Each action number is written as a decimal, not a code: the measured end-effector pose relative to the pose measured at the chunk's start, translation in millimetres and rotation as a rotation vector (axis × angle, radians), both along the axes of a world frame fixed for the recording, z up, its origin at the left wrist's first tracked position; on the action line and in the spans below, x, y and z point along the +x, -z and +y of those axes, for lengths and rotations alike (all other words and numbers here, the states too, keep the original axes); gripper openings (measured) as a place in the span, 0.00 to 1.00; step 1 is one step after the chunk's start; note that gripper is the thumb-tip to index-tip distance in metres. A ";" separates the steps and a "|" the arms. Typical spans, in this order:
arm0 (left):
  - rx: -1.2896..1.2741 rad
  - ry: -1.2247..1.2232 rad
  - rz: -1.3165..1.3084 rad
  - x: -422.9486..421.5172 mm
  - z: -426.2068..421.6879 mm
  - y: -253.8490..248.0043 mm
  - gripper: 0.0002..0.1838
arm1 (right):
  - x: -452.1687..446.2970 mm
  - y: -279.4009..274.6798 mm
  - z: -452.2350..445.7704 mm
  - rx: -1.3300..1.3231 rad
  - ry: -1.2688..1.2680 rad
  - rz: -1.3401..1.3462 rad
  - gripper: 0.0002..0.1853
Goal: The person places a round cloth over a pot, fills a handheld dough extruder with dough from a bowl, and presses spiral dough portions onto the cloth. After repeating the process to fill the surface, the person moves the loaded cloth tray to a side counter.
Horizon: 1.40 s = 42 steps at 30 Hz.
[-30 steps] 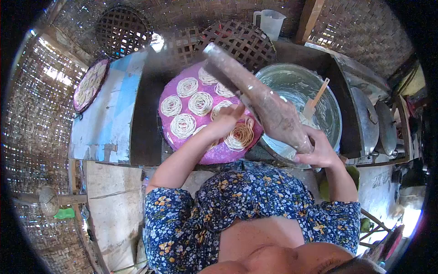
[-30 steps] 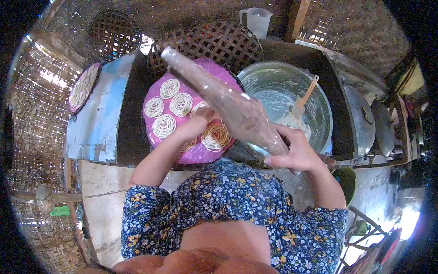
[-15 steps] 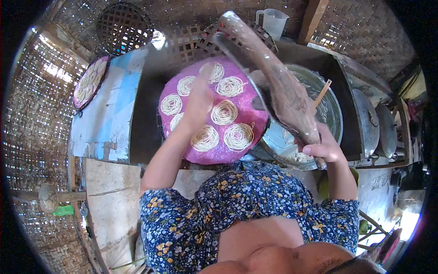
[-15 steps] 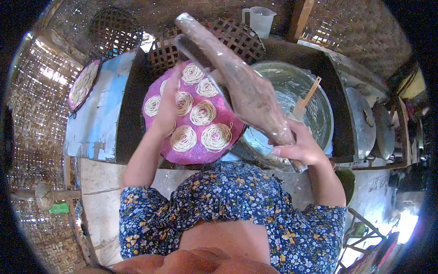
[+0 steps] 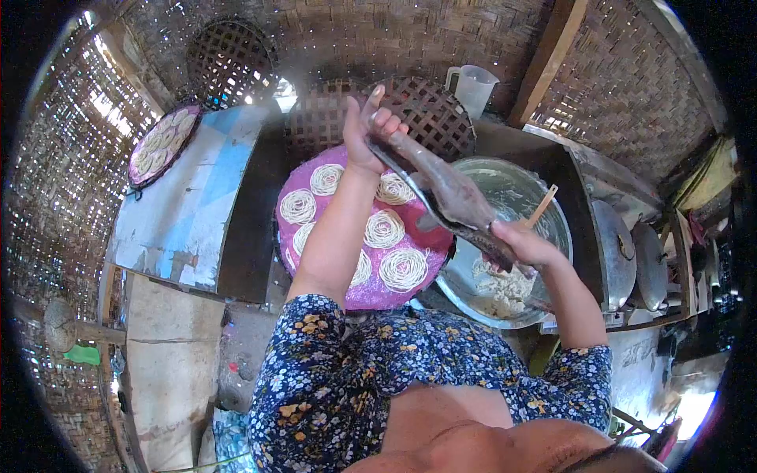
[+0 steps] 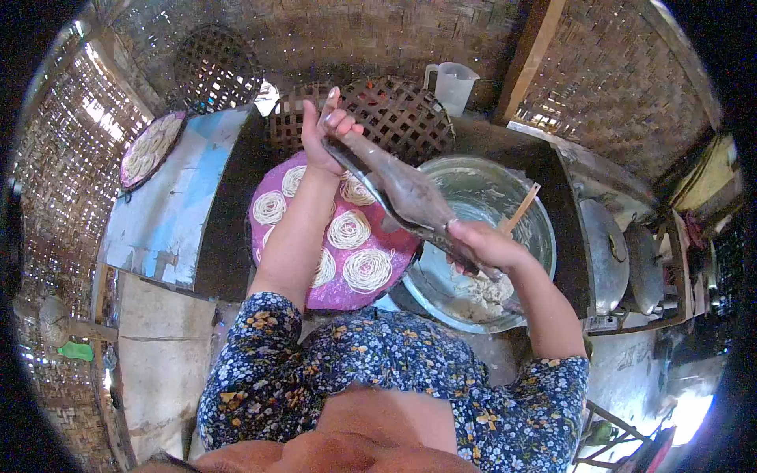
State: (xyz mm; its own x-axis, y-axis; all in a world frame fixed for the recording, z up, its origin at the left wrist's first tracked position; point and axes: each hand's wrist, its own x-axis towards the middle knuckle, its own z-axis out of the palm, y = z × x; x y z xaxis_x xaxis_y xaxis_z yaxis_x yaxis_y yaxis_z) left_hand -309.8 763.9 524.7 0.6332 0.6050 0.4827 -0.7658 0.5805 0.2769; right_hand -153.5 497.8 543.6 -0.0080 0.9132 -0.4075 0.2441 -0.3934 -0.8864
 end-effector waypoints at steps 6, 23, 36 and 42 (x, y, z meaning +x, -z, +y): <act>-0.086 -0.032 0.074 -1.8 -20.3 -0.4 0.18 | 2.3 -14.8 -23.0 -0.022 0.038 -0.100 0.31; 0.064 0.058 -0.147 -14.4 -36.4 -43.6 0.17 | -5.6 -55.9 -37.7 0.189 0.101 -0.391 0.28; -0.010 0.003 0.009 -36.9 -50.2 -56.1 0.19 | -20.2 -45.6 -41.7 0.156 0.133 -0.266 0.31; -0.031 0.192 -0.058 -11.1 -53.6 -41.2 0.21 | -8.0 -30.0 -58.9 0.216 0.142 -0.380 0.26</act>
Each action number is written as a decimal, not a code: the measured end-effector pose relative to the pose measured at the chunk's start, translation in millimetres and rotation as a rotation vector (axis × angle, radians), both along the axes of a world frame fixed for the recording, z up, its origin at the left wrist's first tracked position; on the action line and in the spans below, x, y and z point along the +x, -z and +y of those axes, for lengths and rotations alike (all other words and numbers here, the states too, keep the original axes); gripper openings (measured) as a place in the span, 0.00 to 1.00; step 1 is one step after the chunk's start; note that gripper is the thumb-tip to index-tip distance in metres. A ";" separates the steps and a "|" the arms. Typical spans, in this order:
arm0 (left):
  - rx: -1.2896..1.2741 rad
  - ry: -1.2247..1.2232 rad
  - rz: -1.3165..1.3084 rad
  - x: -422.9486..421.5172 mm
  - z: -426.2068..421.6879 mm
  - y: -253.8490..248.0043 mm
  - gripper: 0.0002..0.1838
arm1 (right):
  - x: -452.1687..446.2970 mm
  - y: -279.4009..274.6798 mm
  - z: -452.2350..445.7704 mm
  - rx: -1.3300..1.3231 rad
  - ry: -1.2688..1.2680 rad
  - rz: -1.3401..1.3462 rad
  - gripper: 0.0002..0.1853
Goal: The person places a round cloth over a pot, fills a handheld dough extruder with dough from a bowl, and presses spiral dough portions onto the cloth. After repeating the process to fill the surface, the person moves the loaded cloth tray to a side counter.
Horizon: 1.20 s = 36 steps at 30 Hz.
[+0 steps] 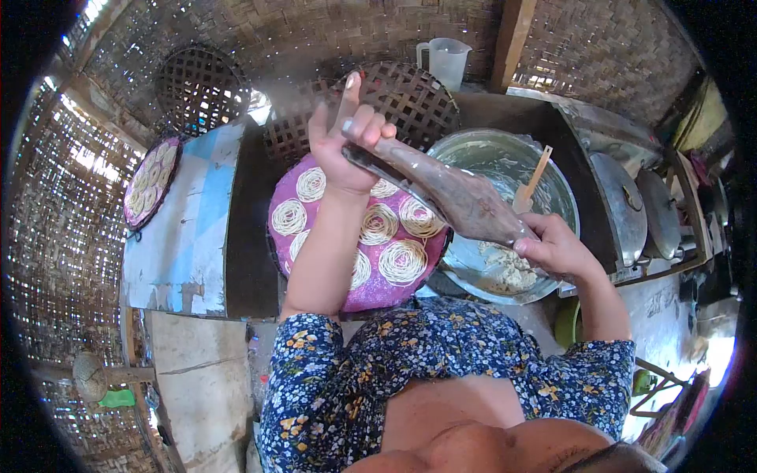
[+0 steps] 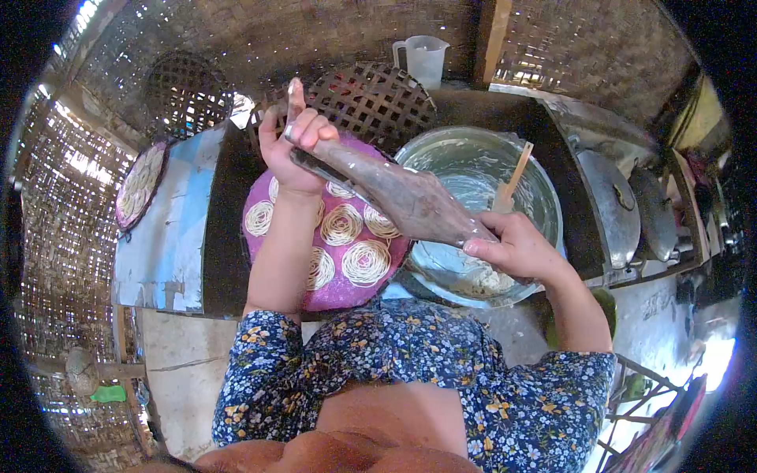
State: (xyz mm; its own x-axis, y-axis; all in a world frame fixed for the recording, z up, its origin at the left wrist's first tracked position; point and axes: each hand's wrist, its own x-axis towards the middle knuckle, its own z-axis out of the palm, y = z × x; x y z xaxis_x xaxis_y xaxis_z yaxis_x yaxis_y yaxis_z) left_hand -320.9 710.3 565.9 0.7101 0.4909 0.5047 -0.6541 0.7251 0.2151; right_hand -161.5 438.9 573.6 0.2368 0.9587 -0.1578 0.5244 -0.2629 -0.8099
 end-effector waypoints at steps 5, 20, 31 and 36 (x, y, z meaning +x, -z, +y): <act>0.209 0.150 0.688 35.9 -4.6 53.4 0.27 | -8.5 0.4 -1.2 -0.027 0.067 0.138 0.24; 0.840 0.025 1.274 35.3 -34.8 80.5 0.21 | 5.1 46.2 8.3 0.123 0.232 0.244 0.25; 2.236 -0.788 1.180 3.0 -23.3 98.7 0.28 | 25.4 44.1 -67.1 0.478 0.618 0.397 0.25; 2.330 -1.218 1.306 -20.0 -16.2 77.2 0.29 | 28.9 33.5 -131.6 0.658 0.815 0.358 0.27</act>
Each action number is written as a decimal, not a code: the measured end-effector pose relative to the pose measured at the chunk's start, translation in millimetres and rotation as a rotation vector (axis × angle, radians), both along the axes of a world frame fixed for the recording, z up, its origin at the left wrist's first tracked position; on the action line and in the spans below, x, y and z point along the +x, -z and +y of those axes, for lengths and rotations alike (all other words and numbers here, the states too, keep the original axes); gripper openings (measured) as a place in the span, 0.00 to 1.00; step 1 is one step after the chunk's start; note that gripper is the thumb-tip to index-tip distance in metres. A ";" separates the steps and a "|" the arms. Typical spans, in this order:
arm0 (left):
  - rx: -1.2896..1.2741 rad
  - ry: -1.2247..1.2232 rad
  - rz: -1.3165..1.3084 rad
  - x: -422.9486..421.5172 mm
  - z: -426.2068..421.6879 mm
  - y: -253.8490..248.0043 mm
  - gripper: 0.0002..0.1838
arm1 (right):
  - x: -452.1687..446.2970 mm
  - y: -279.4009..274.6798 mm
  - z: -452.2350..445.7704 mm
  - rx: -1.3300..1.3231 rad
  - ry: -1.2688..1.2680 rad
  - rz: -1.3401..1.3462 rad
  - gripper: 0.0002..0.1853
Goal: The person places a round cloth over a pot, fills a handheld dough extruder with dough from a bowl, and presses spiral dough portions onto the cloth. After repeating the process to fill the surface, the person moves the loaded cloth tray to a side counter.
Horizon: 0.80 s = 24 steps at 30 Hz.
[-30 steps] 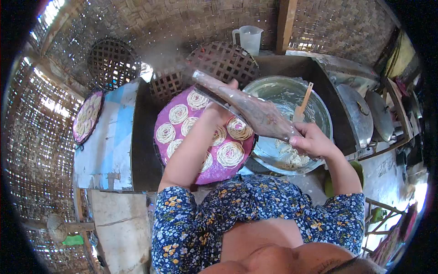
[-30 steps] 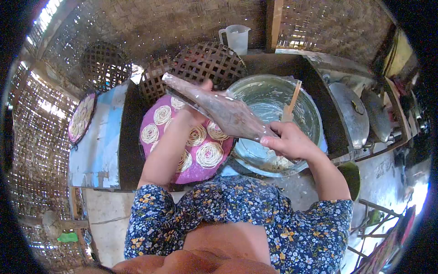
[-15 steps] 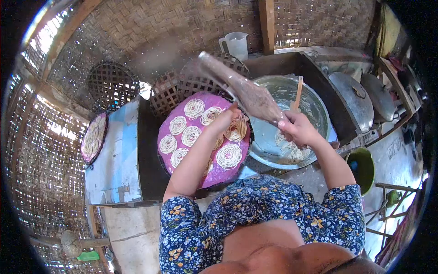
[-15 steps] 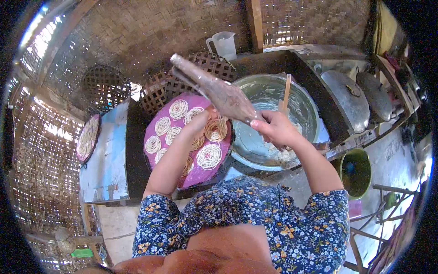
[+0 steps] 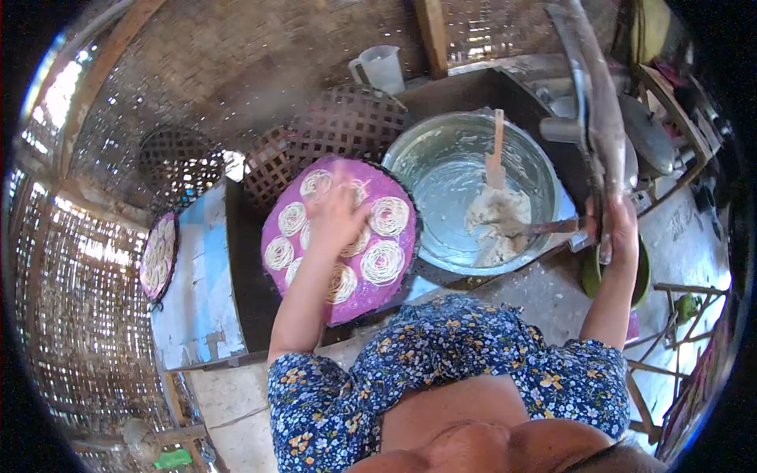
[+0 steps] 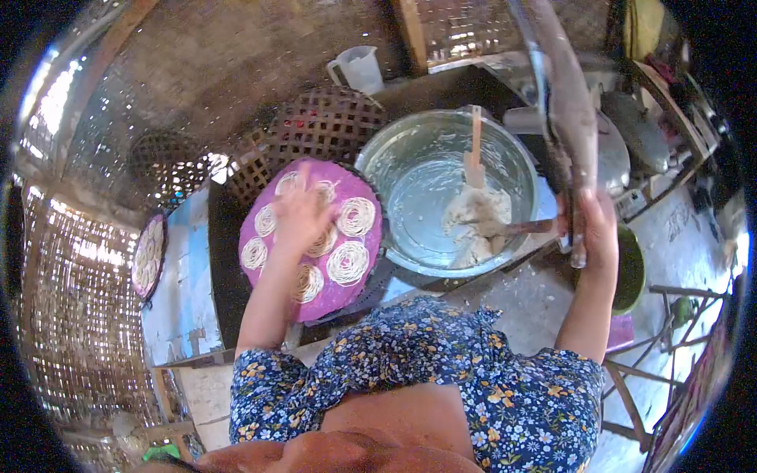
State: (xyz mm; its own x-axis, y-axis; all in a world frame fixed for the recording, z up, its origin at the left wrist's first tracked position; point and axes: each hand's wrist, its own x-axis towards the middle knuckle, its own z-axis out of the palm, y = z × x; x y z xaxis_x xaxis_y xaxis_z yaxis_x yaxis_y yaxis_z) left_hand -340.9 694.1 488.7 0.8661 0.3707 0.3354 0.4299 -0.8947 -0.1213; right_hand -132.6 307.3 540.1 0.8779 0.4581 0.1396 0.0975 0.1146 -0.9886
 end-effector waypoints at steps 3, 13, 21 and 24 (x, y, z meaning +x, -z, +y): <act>0.011 -0.218 -0.091 -33.7 8.7 -43.0 0.33 | -11.6 -1.2 -34.7 -0.061 0.161 0.011 0.25; -0.539 -0.455 -1.080 -181.4 18.9 -21.4 0.18 | -28.4 81.5 -99.8 -0.529 0.214 0.263 0.19; -0.540 -0.365 -0.999 -168.2 12.6 -24.3 0.20 | 23.8 180.9 -29.9 -0.902 0.307 0.163 0.34; -0.588 -0.339 -1.006 -172.2 2.0 -20.6 0.20 | 34.0 221.8 4.4 -1.007 0.448 -0.075 0.32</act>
State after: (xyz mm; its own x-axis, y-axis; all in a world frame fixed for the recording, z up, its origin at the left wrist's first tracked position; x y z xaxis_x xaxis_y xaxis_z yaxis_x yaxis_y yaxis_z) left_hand -513.1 696.1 509.3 0.1447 0.8498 0.5068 0.3211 -0.5248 0.7884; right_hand -98.6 311.7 318.3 0.9976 0.0349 -0.0591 -0.0076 -0.8000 -0.6000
